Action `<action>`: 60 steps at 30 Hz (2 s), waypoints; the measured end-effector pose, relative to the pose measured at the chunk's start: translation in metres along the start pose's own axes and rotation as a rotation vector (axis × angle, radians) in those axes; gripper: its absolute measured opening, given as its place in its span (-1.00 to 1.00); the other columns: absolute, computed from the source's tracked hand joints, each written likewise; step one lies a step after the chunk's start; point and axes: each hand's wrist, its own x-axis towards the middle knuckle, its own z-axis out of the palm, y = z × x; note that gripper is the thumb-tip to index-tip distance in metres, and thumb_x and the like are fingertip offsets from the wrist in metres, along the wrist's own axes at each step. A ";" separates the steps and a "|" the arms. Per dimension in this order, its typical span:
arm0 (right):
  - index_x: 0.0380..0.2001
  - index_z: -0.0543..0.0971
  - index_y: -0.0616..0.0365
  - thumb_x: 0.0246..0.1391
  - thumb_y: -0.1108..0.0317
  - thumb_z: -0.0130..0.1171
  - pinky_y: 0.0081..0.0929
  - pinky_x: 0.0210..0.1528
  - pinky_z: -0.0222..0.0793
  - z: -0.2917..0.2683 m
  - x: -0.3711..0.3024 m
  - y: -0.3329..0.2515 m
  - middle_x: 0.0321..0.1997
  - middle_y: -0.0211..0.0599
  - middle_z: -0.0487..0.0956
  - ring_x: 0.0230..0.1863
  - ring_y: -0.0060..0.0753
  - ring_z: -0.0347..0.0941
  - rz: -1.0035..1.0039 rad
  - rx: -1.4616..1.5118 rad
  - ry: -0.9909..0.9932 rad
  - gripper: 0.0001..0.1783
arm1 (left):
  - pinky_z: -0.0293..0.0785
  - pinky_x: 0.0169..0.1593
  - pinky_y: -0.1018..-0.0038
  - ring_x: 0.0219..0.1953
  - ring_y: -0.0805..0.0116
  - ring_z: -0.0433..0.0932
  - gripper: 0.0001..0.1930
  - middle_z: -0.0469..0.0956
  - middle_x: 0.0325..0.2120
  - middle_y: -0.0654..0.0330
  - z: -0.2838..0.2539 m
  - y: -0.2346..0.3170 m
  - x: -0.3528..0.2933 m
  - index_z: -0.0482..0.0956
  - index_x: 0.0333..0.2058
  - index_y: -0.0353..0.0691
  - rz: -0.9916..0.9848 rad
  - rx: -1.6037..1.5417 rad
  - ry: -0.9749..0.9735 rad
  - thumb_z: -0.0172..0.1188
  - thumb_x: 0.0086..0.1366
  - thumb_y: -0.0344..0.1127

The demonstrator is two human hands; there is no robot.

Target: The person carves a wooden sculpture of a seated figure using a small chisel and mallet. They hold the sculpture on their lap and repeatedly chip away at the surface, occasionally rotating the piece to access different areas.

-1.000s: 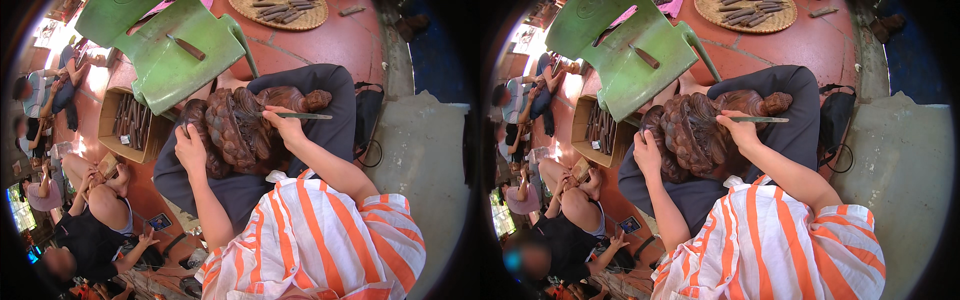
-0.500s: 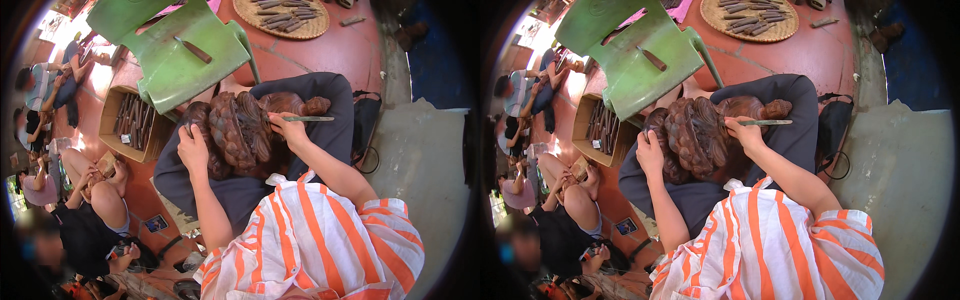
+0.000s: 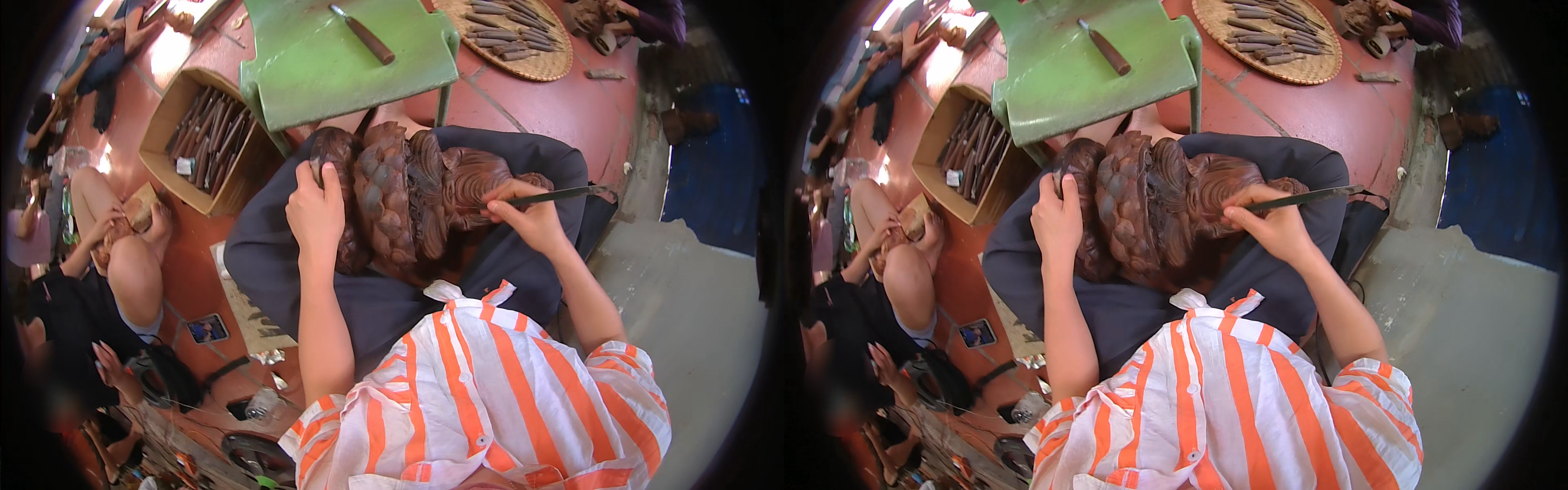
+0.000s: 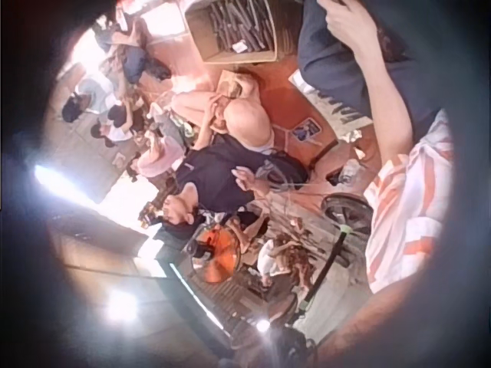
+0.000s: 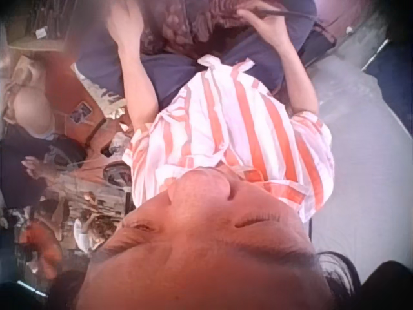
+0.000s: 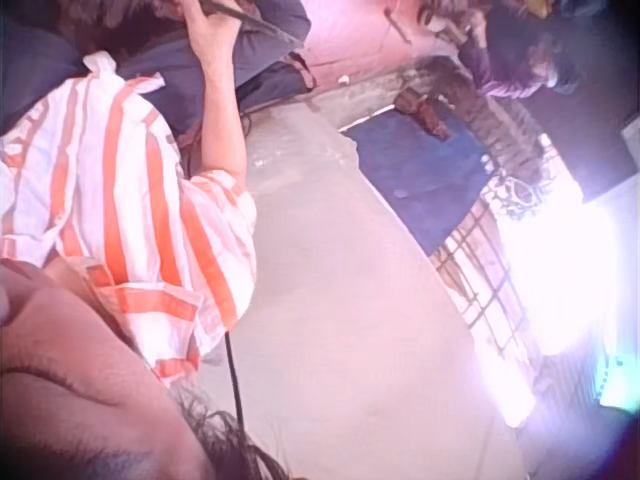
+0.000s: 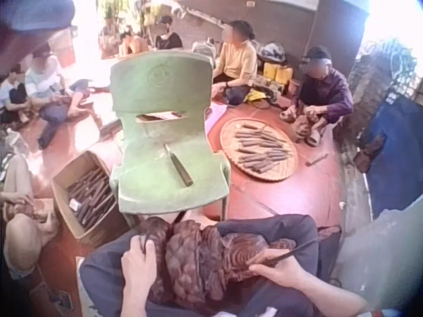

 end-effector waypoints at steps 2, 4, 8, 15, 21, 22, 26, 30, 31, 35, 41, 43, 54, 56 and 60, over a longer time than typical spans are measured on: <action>-0.40 0.56 0.31 0.06 0.44 0.22 -0.62 -0.29 0.41 -0.007 0.022 -0.007 -0.33 -0.31 0.61 -0.34 -0.61 0.48 -0.250 -0.193 -0.032 -0.88 | 0.42 -0.30 0.01 -0.40 -0.27 0.53 -0.58 0.55 -0.54 -0.21 0.001 0.002 0.000 0.42 -0.15 -0.35 0.032 -0.005 0.009 -0.09 0.36 -0.03; -0.34 0.58 0.30 0.05 0.44 0.21 -0.57 -0.15 0.38 -0.009 0.045 -0.021 -0.23 -0.28 0.61 -0.24 -0.57 0.48 -0.264 -0.258 -0.123 -0.86 | 0.43 -0.34 0.00 -0.45 -0.25 0.54 -0.60 0.54 -0.59 -0.18 0.000 0.001 0.000 0.41 -0.17 -0.34 0.045 -0.014 0.013 -0.08 0.35 -0.05; -0.42 0.57 0.28 0.05 0.32 0.21 -0.42 -0.04 0.34 0.004 0.092 -0.045 -0.02 -0.15 0.55 -0.07 -0.32 0.46 -0.424 -0.454 -0.291 -0.80 | 0.43 -0.37 0.02 -0.48 -0.23 0.54 -0.62 0.54 -0.61 -0.16 0.001 -0.002 0.000 0.40 -0.19 -0.34 0.047 -0.023 0.025 -0.06 0.35 -0.06; -0.42 0.59 0.23 0.03 0.30 0.25 -0.36 0.10 0.27 0.011 0.145 -0.032 0.13 -0.15 0.43 0.08 -0.23 0.38 -0.350 -0.516 -0.582 -0.80 | 0.44 -0.36 0.02 -0.47 -0.24 0.54 -0.63 0.54 -0.59 -0.18 -0.001 0.001 0.001 0.41 -0.20 -0.34 0.021 -0.042 0.006 -0.05 0.34 -0.07; -0.41 0.59 0.22 0.00 0.28 0.27 -0.33 0.11 0.29 0.019 0.141 -0.036 0.09 -0.18 0.46 0.09 -0.21 0.39 -0.440 -0.702 -0.579 -0.79 | 0.43 -0.31 0.07 -0.41 -0.22 0.55 -0.54 0.53 -0.60 -0.17 0.001 -0.002 0.000 0.44 -0.11 -0.36 -0.016 -0.058 -0.005 -0.07 0.36 0.00; -0.38 0.61 0.21 -0.02 0.26 0.28 -0.34 0.11 0.31 0.020 0.142 -0.038 0.08 -0.18 0.48 0.09 -0.21 0.40 -0.433 -0.736 -0.575 -0.77 | 0.43 -0.31 0.07 -0.42 -0.22 0.55 -0.54 0.53 -0.60 -0.17 0.000 -0.001 0.001 0.44 -0.11 -0.35 -0.020 -0.057 -0.012 -0.07 0.36 0.00; -0.32 0.62 0.23 -0.03 0.24 0.28 -0.36 0.03 0.38 0.022 0.157 -0.043 -0.06 -0.17 0.58 -0.02 -0.23 0.49 -0.237 -0.639 -0.543 -0.72 | 0.43 -0.32 0.07 -0.43 -0.22 0.55 -0.54 0.53 -0.61 -0.16 0.000 0.000 0.000 0.44 -0.12 -0.35 -0.010 -0.054 -0.011 -0.07 0.36 0.01; -0.37 0.59 0.24 0.04 0.32 0.24 -0.38 0.08 0.33 0.019 0.160 -0.049 0.05 -0.14 0.52 0.08 -0.24 0.43 -0.125 -0.636 -0.543 -0.81 | 0.45 -0.38 0.02 -0.49 -0.23 0.55 -0.64 0.55 -0.60 -0.16 0.000 0.001 0.000 0.41 -0.27 -0.30 0.014 -0.056 0.029 -0.05 0.34 -0.06; -0.37 0.59 0.23 0.04 0.32 0.24 -0.36 0.08 0.34 0.024 0.149 -0.052 0.01 -0.15 0.54 0.06 -0.24 0.44 -0.267 -0.714 -0.536 -0.82 | 0.45 -0.38 0.02 -0.49 -0.23 0.55 -0.65 0.55 -0.60 -0.16 0.002 0.000 0.000 0.42 -0.27 -0.30 0.021 -0.055 0.046 -0.05 0.34 -0.06; -0.38 0.58 0.20 0.03 0.30 0.25 -0.33 0.10 0.31 0.025 0.151 -0.053 -0.02 -0.19 0.54 0.06 -0.26 0.44 -0.202 -0.730 -0.513 -0.81 | 0.46 -0.38 0.03 -0.49 -0.23 0.55 -0.65 0.55 -0.61 -0.15 0.001 0.001 0.001 0.42 -0.27 -0.29 0.010 -0.059 0.012 -0.05 0.34 -0.06; -0.26 0.63 0.22 -0.02 0.21 0.23 -0.34 -0.10 0.38 0.030 0.142 -0.045 -0.29 -0.13 0.63 -0.20 -0.22 0.53 -0.529 -0.819 -0.499 -0.68 | 0.44 -0.29 0.07 -0.41 -0.22 0.55 -0.58 0.54 -0.59 -0.16 0.002 0.000 0.000 0.46 -0.15 -0.33 -0.030 -0.071 0.014 -0.06 0.35 -0.02; -0.28 0.63 0.22 -0.02 0.21 0.21 -0.32 -0.12 0.39 0.034 0.145 -0.048 -0.29 -0.13 0.62 -0.20 -0.18 0.53 -0.384 -0.815 -0.462 -0.68 | 0.45 -0.35 0.04 -0.46 -0.22 0.55 -0.63 0.54 -0.60 -0.16 0.001 0.000 0.000 0.43 -0.24 -0.30 -0.002 -0.057 0.020 -0.06 0.35 -0.04; -0.38 0.57 0.25 0.00 0.31 0.22 -0.36 0.00 0.34 0.045 0.151 -0.064 -0.20 -0.18 0.56 -0.07 -0.24 0.46 -0.149 -0.918 -0.470 -0.79 | 0.46 -0.37 0.02 -0.48 -0.23 0.55 -0.65 0.55 -0.61 -0.16 0.002 -0.002 0.000 0.41 -0.29 -0.28 -0.002 -0.065 0.021 -0.05 0.34 -0.05; -0.39 0.56 0.25 -0.01 0.31 0.22 -0.36 -0.02 0.34 0.041 0.159 -0.059 -0.23 -0.19 0.54 -0.10 -0.25 0.45 -0.033 -0.811 -0.413 -0.79 | 0.46 -0.38 0.03 -0.49 -0.23 0.56 -0.65 0.55 -0.61 -0.16 0.001 -0.001 -0.001 0.41 -0.29 -0.28 0.003 -0.067 0.028 -0.05 0.34 -0.05; -0.30 0.60 0.23 0.00 0.28 0.21 -0.34 -0.10 0.36 0.045 0.140 -0.058 -0.25 -0.18 0.57 -0.15 -0.28 0.48 -0.407 -0.995 -0.547 -0.75 | 0.47 -0.38 0.03 -0.49 -0.23 0.56 -0.65 0.55 -0.61 -0.17 0.003 -0.001 0.000 0.41 -0.29 -0.29 0.001 -0.071 0.032 -0.05 0.34 -0.06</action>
